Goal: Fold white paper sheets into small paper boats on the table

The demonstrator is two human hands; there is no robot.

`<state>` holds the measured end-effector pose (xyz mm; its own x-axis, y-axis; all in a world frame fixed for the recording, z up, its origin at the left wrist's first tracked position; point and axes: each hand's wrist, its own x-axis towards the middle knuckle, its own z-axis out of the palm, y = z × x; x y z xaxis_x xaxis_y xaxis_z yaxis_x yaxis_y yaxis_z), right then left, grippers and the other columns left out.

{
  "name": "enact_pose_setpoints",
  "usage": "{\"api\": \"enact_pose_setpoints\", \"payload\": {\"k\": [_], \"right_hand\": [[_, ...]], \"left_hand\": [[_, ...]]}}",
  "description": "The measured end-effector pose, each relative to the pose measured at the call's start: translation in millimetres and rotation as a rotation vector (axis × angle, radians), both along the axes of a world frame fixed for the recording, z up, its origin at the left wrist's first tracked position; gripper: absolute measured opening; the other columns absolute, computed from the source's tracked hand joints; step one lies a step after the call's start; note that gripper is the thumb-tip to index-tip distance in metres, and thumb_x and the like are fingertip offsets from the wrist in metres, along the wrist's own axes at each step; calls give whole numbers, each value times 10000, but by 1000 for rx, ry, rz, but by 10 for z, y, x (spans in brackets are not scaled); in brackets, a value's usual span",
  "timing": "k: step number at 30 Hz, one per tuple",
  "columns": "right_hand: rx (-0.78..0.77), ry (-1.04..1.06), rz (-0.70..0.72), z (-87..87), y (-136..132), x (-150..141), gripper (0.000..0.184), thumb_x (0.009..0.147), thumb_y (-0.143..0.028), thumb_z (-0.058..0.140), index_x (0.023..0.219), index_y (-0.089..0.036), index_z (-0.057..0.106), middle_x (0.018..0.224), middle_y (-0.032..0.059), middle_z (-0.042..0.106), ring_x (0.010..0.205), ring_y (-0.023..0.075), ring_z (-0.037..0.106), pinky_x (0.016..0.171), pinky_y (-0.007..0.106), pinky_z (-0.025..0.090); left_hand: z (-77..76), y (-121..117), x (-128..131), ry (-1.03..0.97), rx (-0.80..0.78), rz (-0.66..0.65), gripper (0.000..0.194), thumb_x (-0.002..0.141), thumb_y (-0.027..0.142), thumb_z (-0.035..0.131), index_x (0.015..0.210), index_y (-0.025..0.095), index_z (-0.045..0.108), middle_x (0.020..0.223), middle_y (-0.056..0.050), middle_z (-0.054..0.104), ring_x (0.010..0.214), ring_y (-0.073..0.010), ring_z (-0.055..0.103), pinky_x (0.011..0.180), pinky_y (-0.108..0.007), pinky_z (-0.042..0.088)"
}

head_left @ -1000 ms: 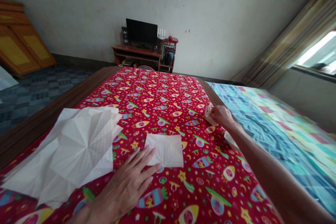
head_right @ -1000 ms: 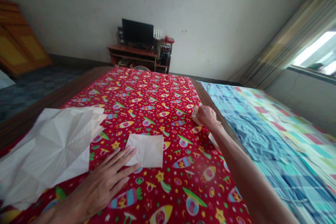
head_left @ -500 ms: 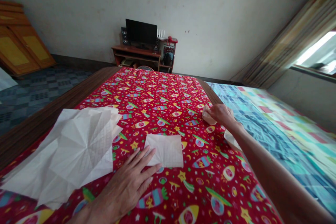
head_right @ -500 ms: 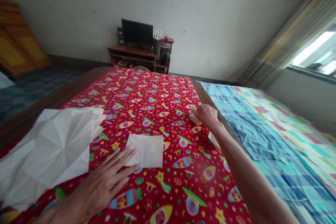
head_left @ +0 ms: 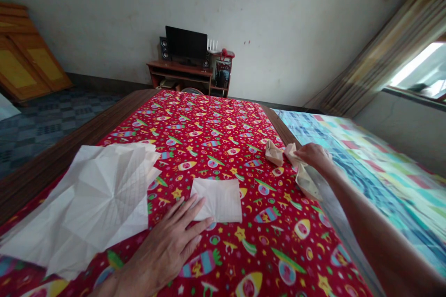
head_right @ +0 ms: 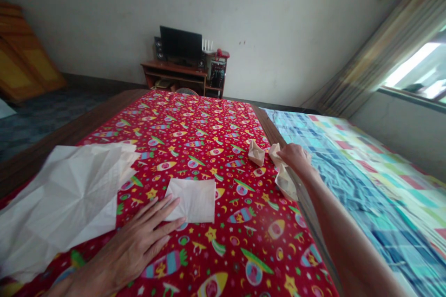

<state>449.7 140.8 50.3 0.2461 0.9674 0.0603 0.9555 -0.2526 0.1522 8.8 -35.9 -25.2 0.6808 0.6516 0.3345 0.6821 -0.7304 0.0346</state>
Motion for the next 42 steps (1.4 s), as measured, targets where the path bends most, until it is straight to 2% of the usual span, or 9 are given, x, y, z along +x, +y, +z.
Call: {"api": "enact_pose_setpoints", "payload": {"k": [4, 9, 17, 20, 26, 33, 42], "right_hand": [[8, 54, -45, -44, -23, -46, 271, 802, -315, 535, 899, -172, 744, 835, 109, 700, 743, 228, 638, 512, 247, 359], [41, 77, -35, -65, 16, -154, 285, 782, -302, 527, 939, -193, 739, 932, 106, 695, 805, 222, 631, 540, 245, 364], [35, 75, -20, -87, 30, -228, 278, 804, -290, 524, 943, -181, 738, 931, 114, 690, 797, 221, 620, 576, 262, 375], [39, 79, -28, -80, 3, -218, 286, 833, -341, 513, 927, -193, 739, 916, 106, 689, 793, 217, 618, 579, 259, 371], [80, 96, -51, -28, -32, -139, 419, 882, -459, 399, 931, -214, 736, 871, 101, 689, 771, 222, 612, 557, 264, 354], [48, 119, -11, -103, -23, -144, 301, 809, -344, 513, 909, -189, 752, 823, 85, 699, 704, 189, 603, 499, 241, 302], [52, 110, 4, -96, 13, -217, 314, 801, -336, 504, 913, -182, 755, 828, 92, 694, 706, 196, 600, 503, 248, 293]], "left_hand": [[6, 5, 5, -20, -2, -9, 413, 925, 233, 468, 1321, 348, 492, 1458, -6, 408, 1318, -244, 400, 1043, -426, 414], [-4, 5, -1, 4, -10, -4, 434, 922, 224, 469, 1337, 350, 471, 1479, -13, 375, 1332, -245, 382, 1047, -430, 409], [7, 0, 3, 38, 24, -6, 440, 918, 227, 474, 1344, 337, 466, 1459, -38, 404, 1329, -251, 387, 1020, -432, 439], [19, -2, 4, 8, 16, -7, 430, 918, 230, 472, 1334, 336, 480, 1447, -26, 422, 1319, -255, 397, 1023, -439, 434], [7, 3, 3, 16, 5, -3, 426, 924, 232, 465, 1335, 344, 476, 1462, -24, 401, 1326, -253, 390, 1024, -435, 432], [16, -2, 4, 6, -7, -6, 434, 923, 238, 469, 1342, 351, 465, 1451, -18, 418, 1320, -251, 399, 1020, -440, 440], [-19, 5, 2, 50, -1, 4, 452, 932, 246, 461, 1367, 364, 424, 1478, -28, 375, 1342, -246, 373, 1030, -438, 436]]}}
